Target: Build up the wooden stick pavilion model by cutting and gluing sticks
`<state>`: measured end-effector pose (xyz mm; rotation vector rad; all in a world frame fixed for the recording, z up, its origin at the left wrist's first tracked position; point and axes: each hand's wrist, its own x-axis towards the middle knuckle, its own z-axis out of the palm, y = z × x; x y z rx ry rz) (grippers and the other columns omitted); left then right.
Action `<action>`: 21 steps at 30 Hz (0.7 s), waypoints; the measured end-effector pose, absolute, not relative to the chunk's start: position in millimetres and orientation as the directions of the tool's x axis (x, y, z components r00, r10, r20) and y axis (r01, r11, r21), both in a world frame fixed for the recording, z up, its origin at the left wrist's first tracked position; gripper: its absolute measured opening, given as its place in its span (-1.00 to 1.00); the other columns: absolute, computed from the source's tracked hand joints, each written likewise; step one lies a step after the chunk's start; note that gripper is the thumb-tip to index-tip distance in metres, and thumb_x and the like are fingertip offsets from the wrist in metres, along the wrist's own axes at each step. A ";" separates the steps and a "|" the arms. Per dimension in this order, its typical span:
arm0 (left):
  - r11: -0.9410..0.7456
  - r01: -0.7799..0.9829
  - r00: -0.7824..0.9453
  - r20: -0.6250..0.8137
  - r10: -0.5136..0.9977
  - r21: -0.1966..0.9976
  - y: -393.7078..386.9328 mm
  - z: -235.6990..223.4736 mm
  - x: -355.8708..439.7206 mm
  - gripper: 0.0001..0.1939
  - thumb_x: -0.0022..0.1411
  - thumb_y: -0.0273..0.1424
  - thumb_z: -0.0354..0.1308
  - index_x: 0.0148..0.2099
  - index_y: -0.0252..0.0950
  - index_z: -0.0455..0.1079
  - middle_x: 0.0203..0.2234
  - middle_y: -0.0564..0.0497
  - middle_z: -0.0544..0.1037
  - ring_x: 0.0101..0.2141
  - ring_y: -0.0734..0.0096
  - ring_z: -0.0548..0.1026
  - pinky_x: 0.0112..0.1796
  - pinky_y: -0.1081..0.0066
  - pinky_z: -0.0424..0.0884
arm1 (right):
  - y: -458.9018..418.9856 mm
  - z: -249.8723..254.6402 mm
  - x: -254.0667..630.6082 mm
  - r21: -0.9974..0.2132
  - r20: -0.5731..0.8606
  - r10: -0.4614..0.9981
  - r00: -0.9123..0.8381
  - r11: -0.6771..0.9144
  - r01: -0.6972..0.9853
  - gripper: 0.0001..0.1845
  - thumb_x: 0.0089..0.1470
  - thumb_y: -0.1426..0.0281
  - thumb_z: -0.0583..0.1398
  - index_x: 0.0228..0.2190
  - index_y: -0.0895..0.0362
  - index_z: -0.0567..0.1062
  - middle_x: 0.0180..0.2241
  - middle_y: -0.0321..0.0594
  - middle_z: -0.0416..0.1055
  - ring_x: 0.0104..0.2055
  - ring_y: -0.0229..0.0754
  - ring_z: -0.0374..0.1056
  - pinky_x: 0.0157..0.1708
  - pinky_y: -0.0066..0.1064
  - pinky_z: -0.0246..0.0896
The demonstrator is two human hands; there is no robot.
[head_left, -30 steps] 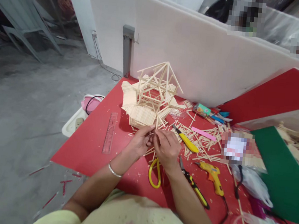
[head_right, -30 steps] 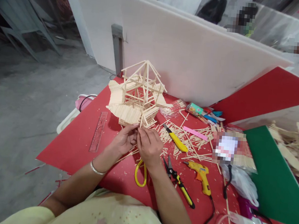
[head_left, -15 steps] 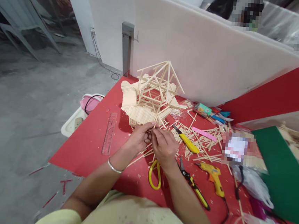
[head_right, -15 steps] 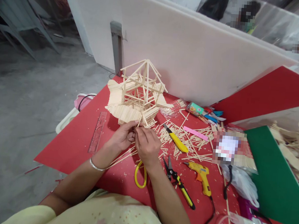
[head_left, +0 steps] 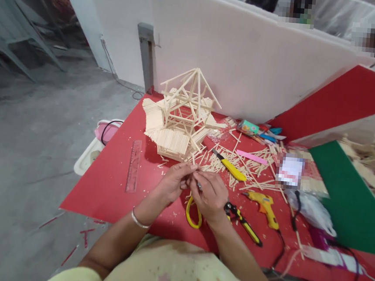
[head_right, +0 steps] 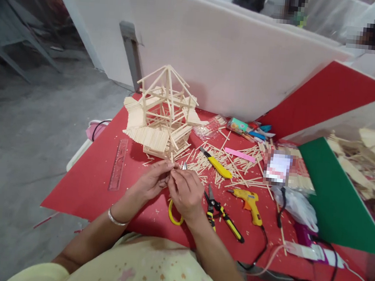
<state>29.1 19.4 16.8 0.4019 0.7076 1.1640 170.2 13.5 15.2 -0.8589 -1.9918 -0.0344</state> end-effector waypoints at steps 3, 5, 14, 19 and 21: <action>0.355 -0.661 0.189 -0.311 0.931 0.661 15.1 18.1 34.0 -0.70 -0.02 -0.28 0.46 -0.31 -0.38 0.53 -0.62 0.12 0.39 -0.64 0.72 0.23 -0.66 0.64 -0.01 | 4.1 15.7 175.8 -0.418 0.726 0.637 -0.259 0.708 0.569 -0.70 0.11 0.56 0.26 -0.11 0.05 0.52 -0.23 -0.15 0.58 -0.16 -0.15 0.48 -0.12 -0.22 0.45; 0.353 -0.649 0.158 -0.335 0.929 0.674 14.1 20.1 34.8 -0.67 -0.06 -0.26 0.48 -0.33 -0.38 0.52 -0.61 0.11 0.42 -0.65 0.72 0.24 -0.66 0.64 0.01 | 0.6 19.1 176.7 -0.510 0.679 0.699 -0.222 0.667 0.542 -0.77 0.13 0.52 0.27 -0.16 0.05 0.55 -0.24 -0.18 0.58 -0.18 -0.17 0.49 -0.12 -0.27 0.43; 0.311 -0.602 0.086 -0.328 0.941 0.736 11.4 18.5 23.2 -0.69 -0.04 -0.27 0.46 -0.35 -0.39 0.51 -0.65 0.13 0.36 -0.67 0.72 0.19 -0.69 0.62 -0.05 | 6.1 28.6 164.5 -0.971 0.117 0.972 -0.202 0.154 0.180 -0.81 0.14 0.25 0.27 -0.31 0.08 0.64 -0.36 -0.25 0.61 -0.33 -0.18 0.51 -0.26 -0.37 0.40; 0.294 -0.639 0.086 -0.314 0.946 0.711 18.1 18.4 20.9 -0.64 -0.03 -0.23 0.45 -0.30 -0.40 0.52 -0.65 0.15 0.35 -0.67 0.73 0.19 -0.70 0.64 -0.05 | 17.8 24.4 153.4 -0.995 0.062 0.973 -0.220 0.077 0.058 -0.79 0.12 0.22 0.28 -0.35 0.09 0.64 -0.39 -0.25 0.60 -0.35 -0.16 0.49 -0.23 -0.33 0.39; 0.281 -0.664 0.063 -0.322 0.944 0.693 24.2 18.4 19.3 -0.63 -0.01 -0.20 0.44 -0.30 -0.38 0.50 -0.65 0.15 0.35 -0.69 0.73 0.18 -0.71 0.63 -0.07 | 23.8 25.9 149.3 -0.996 0.064 0.976 -0.206 0.076 0.049 -0.78 0.12 0.21 0.28 -0.32 0.08 0.64 -0.39 -0.26 0.59 -0.35 -0.16 0.48 -0.23 -0.32 0.39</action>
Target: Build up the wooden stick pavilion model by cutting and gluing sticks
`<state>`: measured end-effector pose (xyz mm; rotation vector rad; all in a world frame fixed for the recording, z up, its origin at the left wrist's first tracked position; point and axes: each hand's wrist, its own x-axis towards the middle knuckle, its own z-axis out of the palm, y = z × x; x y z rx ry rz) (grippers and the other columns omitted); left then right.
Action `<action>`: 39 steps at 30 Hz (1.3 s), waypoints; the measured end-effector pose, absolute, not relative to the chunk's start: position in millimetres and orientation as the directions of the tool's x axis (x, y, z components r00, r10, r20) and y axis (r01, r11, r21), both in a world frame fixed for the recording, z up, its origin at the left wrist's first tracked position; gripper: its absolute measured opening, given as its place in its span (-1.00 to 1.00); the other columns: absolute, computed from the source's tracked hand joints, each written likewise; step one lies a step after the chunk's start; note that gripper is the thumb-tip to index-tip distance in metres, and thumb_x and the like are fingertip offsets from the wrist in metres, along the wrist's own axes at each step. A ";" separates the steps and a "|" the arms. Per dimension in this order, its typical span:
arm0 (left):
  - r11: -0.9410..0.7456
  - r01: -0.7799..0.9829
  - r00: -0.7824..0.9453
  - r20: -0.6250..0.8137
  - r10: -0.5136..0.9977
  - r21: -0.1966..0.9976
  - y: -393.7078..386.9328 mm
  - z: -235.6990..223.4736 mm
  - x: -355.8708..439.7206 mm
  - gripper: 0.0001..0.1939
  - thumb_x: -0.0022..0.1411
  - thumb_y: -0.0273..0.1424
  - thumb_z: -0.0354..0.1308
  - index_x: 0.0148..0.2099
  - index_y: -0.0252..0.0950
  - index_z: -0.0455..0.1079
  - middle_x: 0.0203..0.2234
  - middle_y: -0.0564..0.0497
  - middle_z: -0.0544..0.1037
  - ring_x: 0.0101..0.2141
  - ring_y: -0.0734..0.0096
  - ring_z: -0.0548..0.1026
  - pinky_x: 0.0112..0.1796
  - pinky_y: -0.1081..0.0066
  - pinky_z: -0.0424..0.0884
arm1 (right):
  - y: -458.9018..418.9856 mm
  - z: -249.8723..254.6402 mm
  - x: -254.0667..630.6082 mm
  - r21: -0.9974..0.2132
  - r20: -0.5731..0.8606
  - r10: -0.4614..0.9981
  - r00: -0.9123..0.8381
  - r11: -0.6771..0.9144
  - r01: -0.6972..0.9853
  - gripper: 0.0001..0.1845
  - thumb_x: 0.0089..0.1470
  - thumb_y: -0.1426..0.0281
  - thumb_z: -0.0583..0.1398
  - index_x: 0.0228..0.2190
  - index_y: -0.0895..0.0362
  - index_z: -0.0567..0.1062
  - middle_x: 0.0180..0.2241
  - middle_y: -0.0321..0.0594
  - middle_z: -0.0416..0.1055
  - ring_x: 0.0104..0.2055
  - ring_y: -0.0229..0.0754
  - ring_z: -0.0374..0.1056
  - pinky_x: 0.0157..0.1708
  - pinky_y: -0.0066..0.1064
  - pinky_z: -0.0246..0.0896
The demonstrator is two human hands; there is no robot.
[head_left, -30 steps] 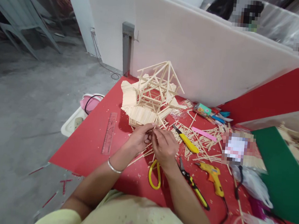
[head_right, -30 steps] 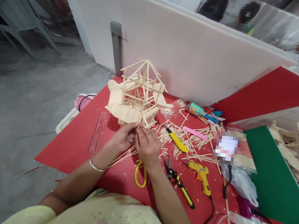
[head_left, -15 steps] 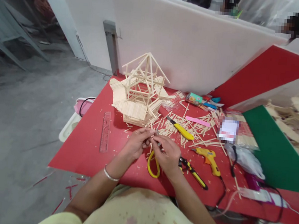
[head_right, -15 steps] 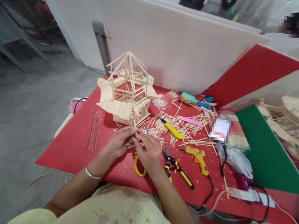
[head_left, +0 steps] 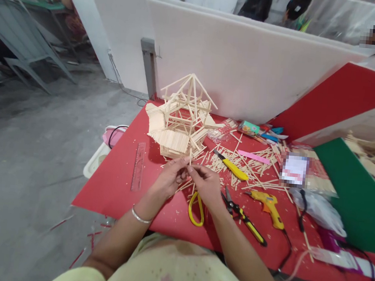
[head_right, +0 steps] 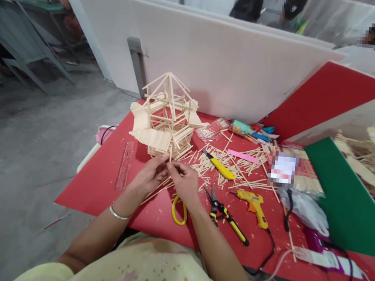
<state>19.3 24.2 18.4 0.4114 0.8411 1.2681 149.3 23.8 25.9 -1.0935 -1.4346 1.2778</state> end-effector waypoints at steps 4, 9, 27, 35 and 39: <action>0.265 -0.688 0.024 -0.344 0.939 0.676 36.7 17.2 14.8 -0.65 0.01 -0.21 0.42 -0.32 -0.37 0.46 -0.64 0.16 0.35 -0.69 0.72 0.22 -0.71 0.64 -0.07 | 34.3 28.8 143.0 -0.990 0.094 0.982 -0.165 0.110 0.092 -0.79 0.12 0.21 0.27 -0.33 0.08 0.63 -0.42 -0.28 0.58 -0.37 -0.18 0.47 -0.26 -0.34 0.37; 0.272 -0.656 0.033 -0.334 0.942 0.704 34.2 16.8 9.7 -0.67 0.01 -0.23 0.42 -0.37 -0.37 0.43 -0.67 0.17 0.32 -0.69 0.72 0.19 -0.69 0.64 -0.05 | 33.9 25.4 149.0 -0.938 0.189 0.946 -0.264 0.254 0.238 -0.80 0.19 0.26 0.20 -0.33 0.04 0.62 -0.37 -0.29 0.58 -0.32 -0.18 0.47 -0.25 -0.36 0.33; 0.346 -0.535 0.156 -0.312 0.937 0.771 5.9 6.8 9.6 -0.60 -0.01 -0.17 0.46 -0.32 -0.37 0.44 -0.54 0.01 0.57 -0.73 0.65 0.34 -0.75 0.61 0.02 | 33.9 42.3 170.6 -0.906 0.228 0.943 -0.245 0.297 0.303 -0.80 0.17 0.22 0.24 -0.32 0.05 0.62 -0.35 -0.27 0.54 -0.30 -0.19 0.43 -0.24 -0.37 0.30; 0.356 -0.594 0.142 -0.342 0.929 0.722 10.0 9.7 14.1 -0.54 -0.05 -0.10 0.46 -0.40 -0.36 0.39 -0.65 0.09 0.46 -0.72 0.67 0.31 -0.72 0.63 0.10 | 34.0 29.5 157.3 -0.980 0.086 0.971 -0.224 0.122 0.156 -0.83 0.13 0.24 0.27 -0.36 0.08 0.58 -0.42 -0.32 0.48 -0.38 -0.27 0.38 -0.31 -0.42 0.28; 0.263 -0.639 0.013 -0.331 0.944 0.723 17.6 6.4 7.9 -0.57 0.01 -0.10 0.43 -0.34 -0.37 0.44 -0.64 0.13 0.42 -0.70 0.70 0.29 -0.70 0.64 0.06 | 38.4 29.7 150.9 -0.996 -0.069 0.981 -0.182 -0.058 0.065 -0.73 0.08 0.14 0.30 -0.34 0.09 0.54 -0.46 -0.34 0.49 -0.54 -0.32 0.29 -0.52 -0.47 0.21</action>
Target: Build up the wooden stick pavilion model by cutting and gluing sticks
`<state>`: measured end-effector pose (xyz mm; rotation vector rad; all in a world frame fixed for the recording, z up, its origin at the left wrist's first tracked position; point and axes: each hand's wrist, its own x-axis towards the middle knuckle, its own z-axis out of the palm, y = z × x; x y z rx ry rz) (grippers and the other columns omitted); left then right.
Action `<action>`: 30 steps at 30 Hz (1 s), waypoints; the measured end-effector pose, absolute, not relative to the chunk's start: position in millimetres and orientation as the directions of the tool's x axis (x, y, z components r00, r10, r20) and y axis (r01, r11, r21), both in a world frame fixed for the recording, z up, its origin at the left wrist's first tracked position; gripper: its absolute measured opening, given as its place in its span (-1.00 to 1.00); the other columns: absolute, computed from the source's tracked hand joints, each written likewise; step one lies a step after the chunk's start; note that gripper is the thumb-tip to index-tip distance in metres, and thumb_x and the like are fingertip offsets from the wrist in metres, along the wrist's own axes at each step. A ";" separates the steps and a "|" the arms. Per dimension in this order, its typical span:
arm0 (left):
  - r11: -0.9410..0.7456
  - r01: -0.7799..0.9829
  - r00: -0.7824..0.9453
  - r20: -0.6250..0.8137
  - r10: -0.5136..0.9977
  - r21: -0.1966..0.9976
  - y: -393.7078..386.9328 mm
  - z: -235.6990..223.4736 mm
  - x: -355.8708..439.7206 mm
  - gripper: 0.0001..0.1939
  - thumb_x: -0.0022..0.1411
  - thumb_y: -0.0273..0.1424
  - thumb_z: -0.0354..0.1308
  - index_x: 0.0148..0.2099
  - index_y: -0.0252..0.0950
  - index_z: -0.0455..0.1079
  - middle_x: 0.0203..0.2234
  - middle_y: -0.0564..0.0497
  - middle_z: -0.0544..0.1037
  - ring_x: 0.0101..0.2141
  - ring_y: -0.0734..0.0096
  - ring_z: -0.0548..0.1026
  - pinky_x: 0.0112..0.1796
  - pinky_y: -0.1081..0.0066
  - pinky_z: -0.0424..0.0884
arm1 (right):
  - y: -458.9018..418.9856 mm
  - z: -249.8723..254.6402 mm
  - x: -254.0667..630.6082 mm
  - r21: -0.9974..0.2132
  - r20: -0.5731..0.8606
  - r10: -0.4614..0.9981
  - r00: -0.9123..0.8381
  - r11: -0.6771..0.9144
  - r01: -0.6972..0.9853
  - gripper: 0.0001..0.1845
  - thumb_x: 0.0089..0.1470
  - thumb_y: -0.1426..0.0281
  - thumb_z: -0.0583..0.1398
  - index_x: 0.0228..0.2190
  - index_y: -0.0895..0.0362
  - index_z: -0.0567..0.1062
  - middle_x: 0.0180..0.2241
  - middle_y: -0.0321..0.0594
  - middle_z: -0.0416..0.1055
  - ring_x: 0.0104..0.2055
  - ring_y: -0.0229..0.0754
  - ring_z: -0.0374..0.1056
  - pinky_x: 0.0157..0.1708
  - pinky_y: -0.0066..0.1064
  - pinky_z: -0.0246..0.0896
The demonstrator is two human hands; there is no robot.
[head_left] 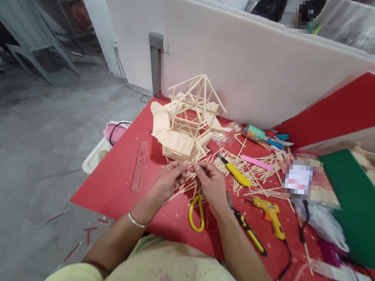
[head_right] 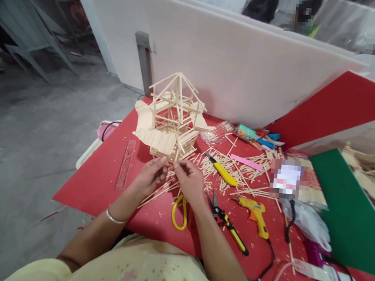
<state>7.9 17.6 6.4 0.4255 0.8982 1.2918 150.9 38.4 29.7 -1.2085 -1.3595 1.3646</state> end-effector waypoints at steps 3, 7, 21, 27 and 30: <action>0.213 -0.664 -0.037 -0.316 0.948 0.716 28.7 3.1 4.9 -0.60 0.03 -0.12 0.42 -0.29 -0.36 0.47 -0.63 0.13 0.41 -0.68 0.69 0.29 -0.70 0.62 0.04 | 43.4 32.3 144.6 -0.994 -0.108 0.980 -0.166 -0.106 0.018 -0.72 0.00 0.15 0.35 -0.35 0.09 0.55 -0.46 -0.32 0.52 -0.53 -0.30 0.33 -0.50 -0.46 0.27; 0.242 -0.669 -0.001 -0.327 0.945 0.702 43.5 3.4 7.3 -0.62 0.04 -0.14 0.40 -0.31 -0.38 0.49 -0.68 0.13 0.38 -0.68 0.66 0.29 -0.70 0.60 -0.02 | 50.2 34.6 135.5 -0.986 -0.132 0.976 -0.175 -0.148 -0.081 -0.73 -0.07 0.18 0.39 -0.39 0.08 0.55 -0.48 -0.33 0.52 -0.49 -0.27 0.40 -0.42 -0.43 0.36; 0.301 -0.674 0.010 -0.399 0.917 0.675 61.1 19.3 11.6 -0.64 -0.01 -0.23 0.38 -0.29 -0.46 0.56 -0.67 0.07 0.43 -0.70 0.70 0.26 -0.71 0.62 -0.01 | 63.1 23.0 126.8 -0.976 -0.129 0.980 -0.155 -0.153 -0.158 -0.67 -0.08 0.12 0.40 -0.38 0.11 0.58 -0.45 -0.31 0.54 -0.48 -0.32 0.40 -0.40 -0.47 0.37; 0.317 -0.667 0.018 -0.411 0.911 0.675 64.9 19.6 12.0 -0.66 -0.02 -0.23 0.40 -0.33 -0.46 0.56 -0.70 0.10 0.38 -0.72 0.69 0.24 -0.73 0.61 -0.01 | 63.2 21.5 124.5 -0.974 -0.137 0.981 -0.136 -0.158 -0.163 -0.65 -0.10 0.11 0.40 -0.38 0.12 0.58 -0.46 -0.31 0.54 -0.49 -0.31 0.41 -0.42 -0.46 0.38; 0.315 -0.676 0.019 -0.412 0.911 0.666 66.0 20.4 13.0 -0.67 -0.05 -0.25 0.41 -0.36 -0.45 0.55 -0.70 0.10 0.39 -0.73 0.70 0.22 -0.73 0.61 -0.03 | 63.0 22.3 123.8 -0.973 -0.148 0.979 -0.142 -0.170 -0.155 -0.66 -0.09 0.10 0.39 -0.38 0.11 0.57 -0.46 -0.31 0.54 -0.51 -0.30 0.41 -0.43 -0.44 0.38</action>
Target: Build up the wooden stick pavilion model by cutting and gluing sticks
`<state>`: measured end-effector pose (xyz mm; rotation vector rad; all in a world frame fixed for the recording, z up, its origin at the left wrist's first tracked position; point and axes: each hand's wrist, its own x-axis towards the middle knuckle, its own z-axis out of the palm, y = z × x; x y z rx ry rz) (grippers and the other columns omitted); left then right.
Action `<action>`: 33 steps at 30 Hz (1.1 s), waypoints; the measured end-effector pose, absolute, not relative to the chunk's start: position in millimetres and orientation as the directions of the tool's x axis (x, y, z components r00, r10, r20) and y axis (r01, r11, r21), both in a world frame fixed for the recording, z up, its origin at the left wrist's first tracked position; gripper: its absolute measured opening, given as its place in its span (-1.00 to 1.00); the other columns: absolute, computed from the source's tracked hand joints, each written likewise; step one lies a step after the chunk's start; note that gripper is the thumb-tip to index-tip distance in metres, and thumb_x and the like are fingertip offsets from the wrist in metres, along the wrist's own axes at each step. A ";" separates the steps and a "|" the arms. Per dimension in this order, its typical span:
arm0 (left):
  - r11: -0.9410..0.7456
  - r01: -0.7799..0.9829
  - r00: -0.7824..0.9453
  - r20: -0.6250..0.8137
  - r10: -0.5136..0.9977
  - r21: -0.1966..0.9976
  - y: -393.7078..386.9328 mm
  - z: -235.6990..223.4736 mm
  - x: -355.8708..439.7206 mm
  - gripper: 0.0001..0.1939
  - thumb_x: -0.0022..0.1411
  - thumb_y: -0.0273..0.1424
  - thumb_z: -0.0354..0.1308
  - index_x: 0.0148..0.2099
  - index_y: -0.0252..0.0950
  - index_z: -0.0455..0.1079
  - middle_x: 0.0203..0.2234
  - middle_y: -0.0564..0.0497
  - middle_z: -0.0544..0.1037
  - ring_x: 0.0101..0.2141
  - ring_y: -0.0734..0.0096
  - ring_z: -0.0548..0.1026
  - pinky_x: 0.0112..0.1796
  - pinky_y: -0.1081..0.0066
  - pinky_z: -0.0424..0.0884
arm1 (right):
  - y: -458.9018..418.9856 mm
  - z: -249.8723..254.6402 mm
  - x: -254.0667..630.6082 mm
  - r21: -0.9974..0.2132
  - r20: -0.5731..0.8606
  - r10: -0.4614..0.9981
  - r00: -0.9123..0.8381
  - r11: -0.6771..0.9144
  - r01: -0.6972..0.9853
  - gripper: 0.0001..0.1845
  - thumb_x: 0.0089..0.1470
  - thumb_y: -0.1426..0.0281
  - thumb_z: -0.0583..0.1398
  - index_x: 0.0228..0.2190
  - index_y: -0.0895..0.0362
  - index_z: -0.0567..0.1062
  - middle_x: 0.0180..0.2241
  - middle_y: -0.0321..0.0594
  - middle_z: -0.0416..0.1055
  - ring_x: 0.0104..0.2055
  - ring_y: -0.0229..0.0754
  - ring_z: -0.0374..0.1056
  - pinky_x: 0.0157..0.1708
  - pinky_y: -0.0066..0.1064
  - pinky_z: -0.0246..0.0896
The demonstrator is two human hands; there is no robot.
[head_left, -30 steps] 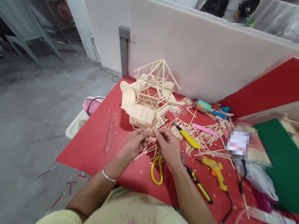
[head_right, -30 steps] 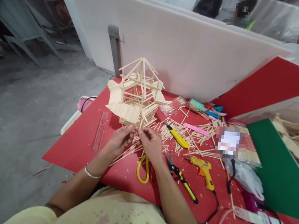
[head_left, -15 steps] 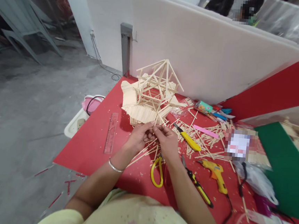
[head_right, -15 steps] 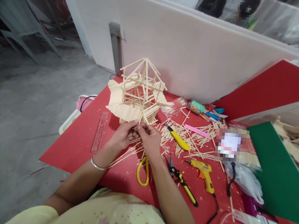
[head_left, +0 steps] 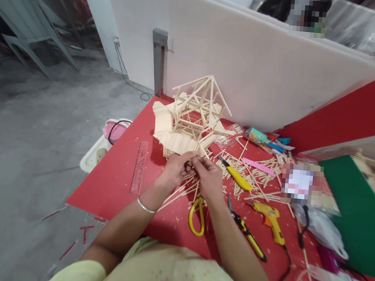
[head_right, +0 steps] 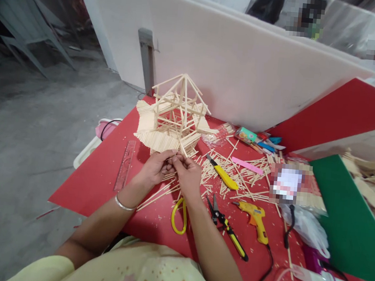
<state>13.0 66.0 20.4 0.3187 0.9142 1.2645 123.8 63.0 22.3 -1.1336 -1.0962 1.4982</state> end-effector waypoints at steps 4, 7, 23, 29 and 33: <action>0.322 -0.673 0.006 -0.431 0.902 0.666 66.7 23.0 13.9 -0.68 -0.06 -0.25 0.41 -0.39 -0.45 0.54 -0.71 0.10 0.39 -0.73 0.70 0.21 -0.74 0.59 -0.06 | 62.8 24.2 123.2 -0.977 -0.143 0.979 -0.145 -0.163 -0.140 -0.70 -0.06 0.12 0.37 -0.40 0.09 0.57 -0.48 -0.33 0.54 -0.54 -0.31 0.38 -0.46 -0.45 0.36; 0.316 -0.672 0.000 -0.427 0.904 0.669 67.1 23.4 14.1 -0.68 -0.06 -0.25 0.40 -0.40 -0.46 0.54 -0.71 0.10 0.39 -0.73 0.71 0.19 -0.73 0.59 -0.05 | 62.4 25.9 122.9 -0.975 -0.139 0.980 -0.145 -0.161 -0.152 -0.72 -0.06 0.14 0.37 -0.41 0.09 0.57 -0.49 -0.34 0.53 -0.55 -0.32 0.37 -0.47 -0.46 0.35; 0.322 -0.682 0.001 -0.440 0.898 0.656 66.2 26.6 14.4 -0.68 -0.09 -0.26 0.41 -0.44 -0.45 0.51 -0.75 0.14 0.32 -0.75 0.73 0.13 -0.71 0.59 -0.02 | 59.4 27.7 124.0 -0.966 -0.137 0.976 -0.169 -0.169 -0.193 -0.73 -0.07 0.19 0.40 -0.38 0.10 0.60 -0.48 -0.35 0.53 -0.51 -0.32 0.40 -0.42 -0.47 0.36; 0.307 -0.683 -0.004 -0.424 0.906 0.663 66.7 27.0 13.5 -0.68 -0.11 -0.27 0.42 -0.39 -0.43 0.52 -0.72 0.13 0.36 -0.73 0.73 0.15 -0.71 0.59 -0.09 | 57.3 28.7 125.4 -0.969 -0.151 0.980 -0.128 -0.173 -0.179 -0.74 -0.04 0.18 0.38 -0.42 0.12 0.59 -0.60 -0.41 0.42 -0.63 -0.40 0.21 -0.61 -0.53 0.11; 0.298 -0.688 -0.005 -0.415 0.910 0.661 68.1 23.9 13.2 -0.68 -0.12 -0.27 0.43 -0.40 -0.42 0.51 -0.70 0.13 0.37 -0.73 0.73 0.15 -0.72 0.59 -0.11 | 56.7 27.5 126.2 -0.972 -0.145 0.979 -0.145 -0.169 -0.166 -0.76 -0.03 0.19 0.37 -0.45 0.12 0.59 -0.63 -0.42 0.39 -0.64 -0.40 0.17 -0.58 -0.51 0.14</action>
